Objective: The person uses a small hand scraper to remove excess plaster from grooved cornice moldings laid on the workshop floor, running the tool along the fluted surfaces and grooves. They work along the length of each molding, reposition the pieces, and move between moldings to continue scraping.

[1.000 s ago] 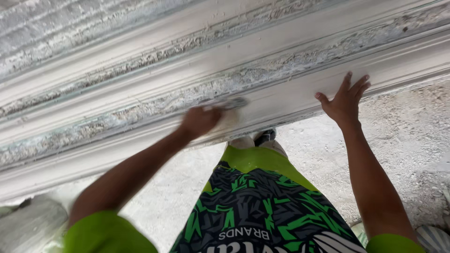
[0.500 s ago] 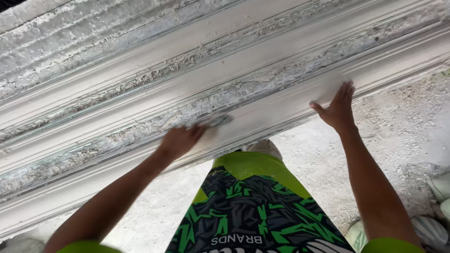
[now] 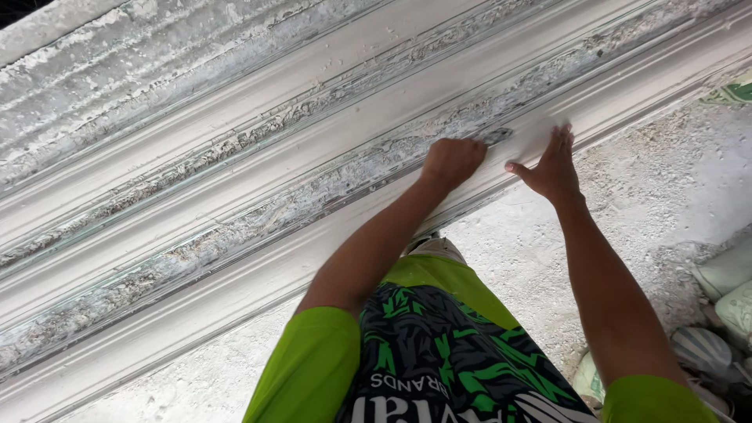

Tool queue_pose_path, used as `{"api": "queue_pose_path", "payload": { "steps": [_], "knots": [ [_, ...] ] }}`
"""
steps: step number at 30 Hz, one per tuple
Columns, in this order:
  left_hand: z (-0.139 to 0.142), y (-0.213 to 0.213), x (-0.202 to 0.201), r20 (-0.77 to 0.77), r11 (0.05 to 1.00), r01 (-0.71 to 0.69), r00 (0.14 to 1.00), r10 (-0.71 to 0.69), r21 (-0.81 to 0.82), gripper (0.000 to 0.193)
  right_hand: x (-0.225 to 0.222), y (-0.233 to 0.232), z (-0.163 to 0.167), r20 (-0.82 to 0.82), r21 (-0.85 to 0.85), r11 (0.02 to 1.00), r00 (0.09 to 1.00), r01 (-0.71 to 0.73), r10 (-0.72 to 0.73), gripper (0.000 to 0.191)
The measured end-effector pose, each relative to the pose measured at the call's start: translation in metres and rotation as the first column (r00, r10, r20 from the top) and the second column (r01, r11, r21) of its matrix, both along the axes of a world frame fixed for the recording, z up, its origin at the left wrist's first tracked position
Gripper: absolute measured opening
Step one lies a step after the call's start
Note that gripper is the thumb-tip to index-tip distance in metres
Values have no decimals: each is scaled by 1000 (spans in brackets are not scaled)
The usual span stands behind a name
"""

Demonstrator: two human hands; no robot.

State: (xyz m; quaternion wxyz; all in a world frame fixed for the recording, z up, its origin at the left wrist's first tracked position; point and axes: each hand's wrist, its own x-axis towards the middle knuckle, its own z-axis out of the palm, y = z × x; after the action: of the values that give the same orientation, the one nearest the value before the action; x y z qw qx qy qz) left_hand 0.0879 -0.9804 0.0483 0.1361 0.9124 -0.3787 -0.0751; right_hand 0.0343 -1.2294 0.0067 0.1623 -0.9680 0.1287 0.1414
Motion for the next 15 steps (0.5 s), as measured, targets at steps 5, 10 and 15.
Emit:
{"api": "queue_pose_path", "payload": {
  "steps": [5, 10, 15],
  "knots": [
    [-8, 47, -25, -154, 968, -180, 976, 154, -174, 34, -1, -4, -4, 17, 14, 1000, 1000, 1, -1, 143],
    [2, 183, -76, -345, 897, -359, 833, 433, 259, 37, -7, -11, -17, 91, 57, 998, 996, -9, 4, 142],
    [9, 175, -76, -377, 825, -413, 746, 549, 386, 39, 0, -10, -11, -55, 11, 998, 997, 62, -61, 143]
  ]
}}
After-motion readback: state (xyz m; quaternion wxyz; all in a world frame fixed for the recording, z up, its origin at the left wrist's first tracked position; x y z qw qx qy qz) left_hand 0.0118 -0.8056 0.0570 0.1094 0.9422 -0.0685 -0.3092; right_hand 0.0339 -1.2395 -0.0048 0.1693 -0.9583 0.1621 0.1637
